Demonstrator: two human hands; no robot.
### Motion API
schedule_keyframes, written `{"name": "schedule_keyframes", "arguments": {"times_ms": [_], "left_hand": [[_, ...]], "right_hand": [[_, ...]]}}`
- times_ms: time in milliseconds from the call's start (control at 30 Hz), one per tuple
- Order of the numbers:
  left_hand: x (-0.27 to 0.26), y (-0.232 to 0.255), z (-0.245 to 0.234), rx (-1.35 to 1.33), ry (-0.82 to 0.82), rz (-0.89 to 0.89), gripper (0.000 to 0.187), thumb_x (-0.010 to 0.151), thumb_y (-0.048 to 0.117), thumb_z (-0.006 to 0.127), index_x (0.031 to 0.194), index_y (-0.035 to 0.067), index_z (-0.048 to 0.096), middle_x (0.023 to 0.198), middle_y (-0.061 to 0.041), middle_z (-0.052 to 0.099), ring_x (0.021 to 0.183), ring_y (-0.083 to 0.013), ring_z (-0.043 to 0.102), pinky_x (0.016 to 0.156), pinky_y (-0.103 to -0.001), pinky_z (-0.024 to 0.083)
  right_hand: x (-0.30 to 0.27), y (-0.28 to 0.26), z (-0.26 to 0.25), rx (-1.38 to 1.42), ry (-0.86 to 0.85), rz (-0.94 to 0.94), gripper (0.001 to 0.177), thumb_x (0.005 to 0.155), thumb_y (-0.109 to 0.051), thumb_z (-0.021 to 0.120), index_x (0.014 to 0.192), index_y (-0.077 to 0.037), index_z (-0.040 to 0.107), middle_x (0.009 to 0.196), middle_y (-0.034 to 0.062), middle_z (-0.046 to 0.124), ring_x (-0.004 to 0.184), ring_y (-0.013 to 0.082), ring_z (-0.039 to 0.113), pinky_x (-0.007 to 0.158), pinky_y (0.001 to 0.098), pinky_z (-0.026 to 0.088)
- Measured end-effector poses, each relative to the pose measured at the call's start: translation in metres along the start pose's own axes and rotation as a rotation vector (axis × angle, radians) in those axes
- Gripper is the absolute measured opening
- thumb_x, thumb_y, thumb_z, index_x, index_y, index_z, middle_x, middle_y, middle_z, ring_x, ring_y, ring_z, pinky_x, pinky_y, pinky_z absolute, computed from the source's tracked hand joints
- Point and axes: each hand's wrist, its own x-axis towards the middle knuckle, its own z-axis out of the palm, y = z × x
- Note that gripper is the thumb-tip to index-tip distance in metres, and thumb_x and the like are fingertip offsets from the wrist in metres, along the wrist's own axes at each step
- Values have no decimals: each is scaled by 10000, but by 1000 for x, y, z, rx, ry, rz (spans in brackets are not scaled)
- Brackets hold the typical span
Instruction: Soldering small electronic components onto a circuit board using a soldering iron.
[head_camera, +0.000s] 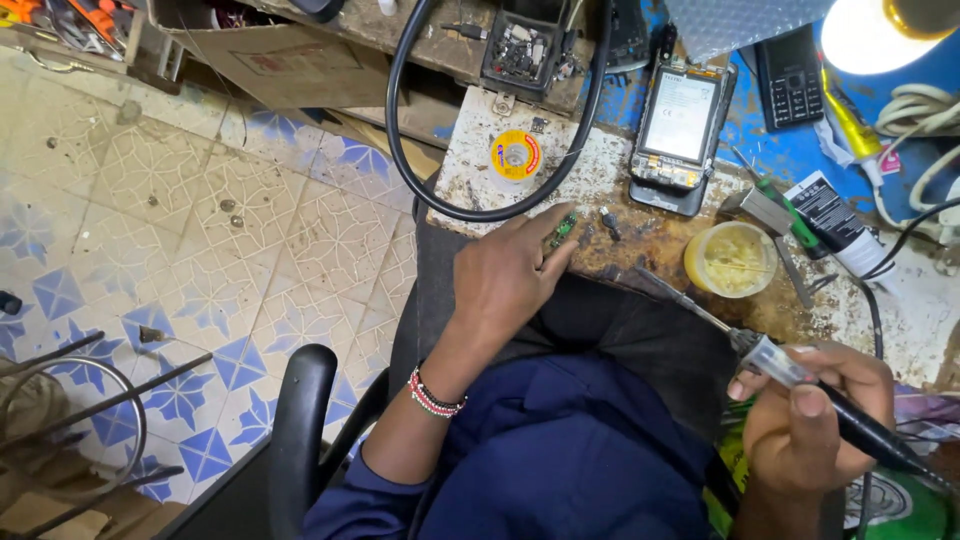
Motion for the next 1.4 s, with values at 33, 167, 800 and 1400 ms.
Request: {"name": "schedule_keyframes", "arguments": {"times_ms": [33, 167, 800, 1400], "left_hand": [[2, 1, -3, -31, 10, 13, 324, 931, 440, 734, 1234, 324, 713, 704, 62, 624, 583, -202, 646, 402, -391, 446], [6, 8, -2, -65, 32, 2, 200, 842, 323, 756, 1036, 363, 727, 696, 109, 647, 634, -174, 672, 445, -385, 463], [-48, 73, -103, -206, 247, 503, 172, 1022, 246, 732, 1179, 180, 757, 635, 59, 400, 534, -147, 430, 541, -326, 333], [-71, 71, -107, -834, 253, 285, 295, 830, 152, 949, 1044, 146, 745, 999, -23, 764, 791, -135, 776, 741, -282, 646]], "right_hand": [[-1, 1, -2, 12, 13, -1, 339, 1024, -308, 603, 1203, -34, 516, 1009, 97, 601, 625, 215, 621, 575, 284, 568], [-3, 1, -3, 27, 29, 8, 349, 1035, -307, 606, 1213, -22, 514, 1006, 107, 597, 676, 211, 636, 600, 303, 590], [-2, -77, 69, -23, -317, 47, 262, 982, -101, 630, 1194, 7, 521, 1109, 243, 719, 869, 229, 765, 849, 311, 671], [-14, -87, 65, -152, -198, -44, 270, 974, -77, 671, 1162, -72, 478, 795, 106, 599, 819, 245, 741, 894, 437, 705]]}}
